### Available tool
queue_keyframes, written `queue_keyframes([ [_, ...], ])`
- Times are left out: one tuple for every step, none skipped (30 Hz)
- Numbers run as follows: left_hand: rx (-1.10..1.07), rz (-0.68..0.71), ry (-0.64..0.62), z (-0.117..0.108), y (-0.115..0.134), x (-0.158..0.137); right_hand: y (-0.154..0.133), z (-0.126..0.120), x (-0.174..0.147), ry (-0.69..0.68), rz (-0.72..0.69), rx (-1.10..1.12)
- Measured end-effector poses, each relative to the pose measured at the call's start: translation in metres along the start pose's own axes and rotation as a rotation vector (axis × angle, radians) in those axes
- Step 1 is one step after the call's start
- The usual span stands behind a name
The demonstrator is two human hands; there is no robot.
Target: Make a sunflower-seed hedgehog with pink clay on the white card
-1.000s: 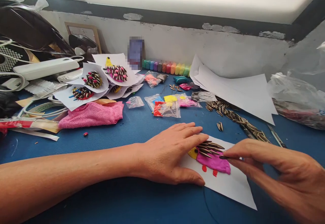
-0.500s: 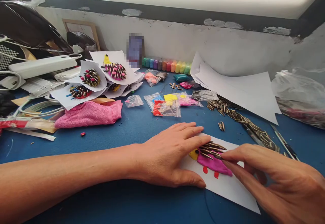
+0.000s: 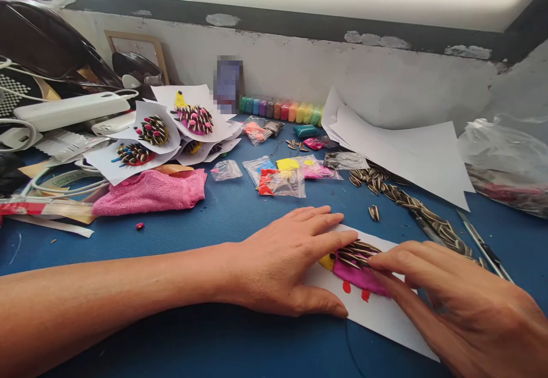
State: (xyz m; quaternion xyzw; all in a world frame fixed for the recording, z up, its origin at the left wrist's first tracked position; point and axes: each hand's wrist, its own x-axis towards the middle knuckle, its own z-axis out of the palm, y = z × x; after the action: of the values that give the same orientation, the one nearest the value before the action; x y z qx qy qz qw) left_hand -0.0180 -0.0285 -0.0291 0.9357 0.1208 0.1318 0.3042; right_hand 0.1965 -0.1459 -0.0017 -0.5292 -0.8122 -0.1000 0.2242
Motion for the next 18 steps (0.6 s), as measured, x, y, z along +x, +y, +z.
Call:
queue_keyframes([
  [0.003,-0.003,-0.003,-0.0002,0.0002,0.0,-0.0008,0.0003,0.0005,0.001,-0.006,-0.012],
  [0.004,-0.005,-0.006,-0.0004,0.0004,0.0,-0.0014,0.0005,0.0006,0.004,-0.011,-0.019],
  [0.004,-0.007,-0.007,-0.0006,0.0006,0.0,-0.0018,0.0005,0.0002,0.003,-0.011,-0.023],
  [0.002,-0.009,-0.007,-0.0008,0.0008,0.0,-0.002,0.0004,-0.0004,0.004,-0.009,-0.024],
  [-0.002,-0.011,-0.007,-0.001,0.0009,0.0,-0.002,0.0003,-0.0013,-0.005,-0.005,-0.024],
  [-0.007,-0.012,-0.007,-0.0011,0.001,0.0,-0.0019,0.0002,-0.0022,-0.012,-0.001,-0.027],
  [-0.011,-0.012,-0.008,-0.0012,0.0011,0.0,-0.0019,0.0002,-0.0029,-0.019,0.001,-0.032],
  [-0.014,-0.012,-0.008,-0.0012,0.0011,0.0,-0.002,0.0003,-0.0032,-0.023,0.001,-0.042],
  [-0.015,-0.013,-0.008,-0.0011,0.001,0.0,-0.0021,0.0006,-0.0031,-0.027,-0.004,-0.052],
  [-0.015,-0.012,-0.006,-0.001,0.001,0.0,-0.0024,0.0011,-0.0025,-0.024,-0.009,-0.064],
  [-0.014,-0.01,-0.003,-0.0008,0.0009,0.0,-0.0029,0.0017,-0.0018,-0.017,-0.015,-0.077],
  [-0.011,-0.008,-0.001,-0.0006,0.0008,0.0,-0.0034,0.0024,-0.001,-0.012,-0.02,-0.09],
  [-0.008,-0.008,0.0,-0.0004,0.0006,0.0,-0.0039,0.003,-0.0003,-0.014,-0.026,-0.101],
  [-0.006,-0.005,0.001,-0.0002,0.0006,0.0,-0.0043,0.0037,-0.0001,-0.014,-0.031,-0.113],
  [-0.004,-0.004,0.002,0.0,0.0005,0.0,-0.0045,0.0042,-0.0004,-0.021,-0.032,-0.123],
  [-0.002,-0.003,0.002,0.0002,0.0005,0.0,-0.0045,0.0046,-0.0012,-0.028,-0.027,-0.133],
  [0.0,-0.004,0.001,0.0003,0.0004,0.0001,-0.0043,0.0047,-0.0025,-0.039,-0.025,-0.138],
  [0.001,-0.004,0.002,0.0004,0.0004,0.0002,-0.0039,0.0046,-0.0042,-0.049,-0.022,-0.142],
])
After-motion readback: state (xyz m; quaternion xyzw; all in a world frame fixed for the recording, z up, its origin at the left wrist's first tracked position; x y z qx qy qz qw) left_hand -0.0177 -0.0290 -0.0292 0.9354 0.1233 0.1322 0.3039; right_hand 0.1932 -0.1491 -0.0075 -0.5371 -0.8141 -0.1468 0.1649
